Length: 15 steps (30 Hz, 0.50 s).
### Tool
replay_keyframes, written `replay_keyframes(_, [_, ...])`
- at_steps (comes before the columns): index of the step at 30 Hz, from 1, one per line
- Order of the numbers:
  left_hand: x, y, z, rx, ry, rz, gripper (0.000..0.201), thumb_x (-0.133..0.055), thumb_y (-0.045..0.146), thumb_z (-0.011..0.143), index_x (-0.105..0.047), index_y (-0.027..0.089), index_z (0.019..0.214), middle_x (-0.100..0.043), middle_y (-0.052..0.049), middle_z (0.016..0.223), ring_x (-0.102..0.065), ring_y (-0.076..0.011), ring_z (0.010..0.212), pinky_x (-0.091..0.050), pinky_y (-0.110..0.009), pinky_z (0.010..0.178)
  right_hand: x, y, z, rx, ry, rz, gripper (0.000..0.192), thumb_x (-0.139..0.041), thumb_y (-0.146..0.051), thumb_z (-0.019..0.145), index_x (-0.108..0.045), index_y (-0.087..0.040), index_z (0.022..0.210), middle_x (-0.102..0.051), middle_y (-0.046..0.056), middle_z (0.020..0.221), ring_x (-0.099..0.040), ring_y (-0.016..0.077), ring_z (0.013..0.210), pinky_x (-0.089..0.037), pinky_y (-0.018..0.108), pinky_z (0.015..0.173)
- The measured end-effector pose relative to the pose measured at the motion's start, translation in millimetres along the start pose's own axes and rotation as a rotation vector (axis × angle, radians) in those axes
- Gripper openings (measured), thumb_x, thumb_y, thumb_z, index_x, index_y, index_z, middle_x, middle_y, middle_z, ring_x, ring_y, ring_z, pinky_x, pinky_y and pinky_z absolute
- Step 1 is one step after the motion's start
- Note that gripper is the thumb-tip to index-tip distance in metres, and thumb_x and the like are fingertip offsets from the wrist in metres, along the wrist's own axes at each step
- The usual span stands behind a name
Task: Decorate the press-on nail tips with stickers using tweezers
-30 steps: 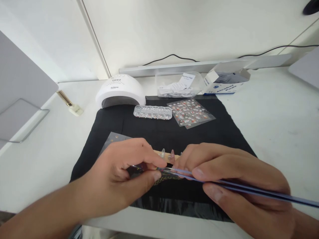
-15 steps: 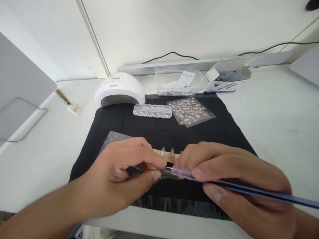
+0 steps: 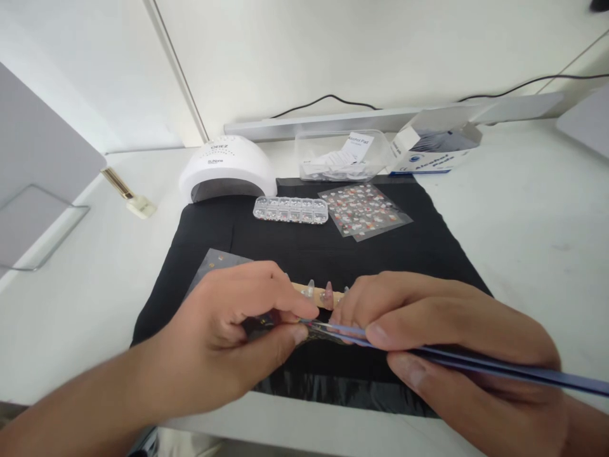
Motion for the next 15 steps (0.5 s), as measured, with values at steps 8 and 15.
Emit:
replay_keyframes(8, [0.2,-1.2,-1.2,0.000,-0.007,-0.008,0.018,-0.069,0.003,0.087,-0.074,0.020,0.093,-0.069,-0.001,0.079,-0.063,-0.0130,0.070,-0.050,-0.023,0.062,-0.5,-3.0,-2.6,-0.002,0.016,-0.001,0.041,-0.059,0.001,0.081,-0.075,-0.026,0.107,-0.070,0.005,0.082,-0.069,0.0196,0.072,-0.061,0.034,0.063])
replay_keyframes(15, [-0.3,-1.2,-3.9,0.006,-0.014,0.019,0.016,-0.067,0.004,0.089,-0.073,0.019,0.095,-0.069,-0.001,0.081,-0.063,-0.0122,0.071,-0.050,-0.023,0.063,1.5,0.9,-2.2,-0.027,0.029,0.014,0.038,-0.060,0.000,0.082,-0.076,-0.025,0.104,-0.071,0.006,0.082,-0.070,0.0203,0.073,-0.062,0.035,0.064])
Point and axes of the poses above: each hand's wrist, its own z-axis towards the middle knuckle, its own x-axis out of the back of the hand, y = z × x, the point moved 9 cm from there along z, towards the middle knuckle
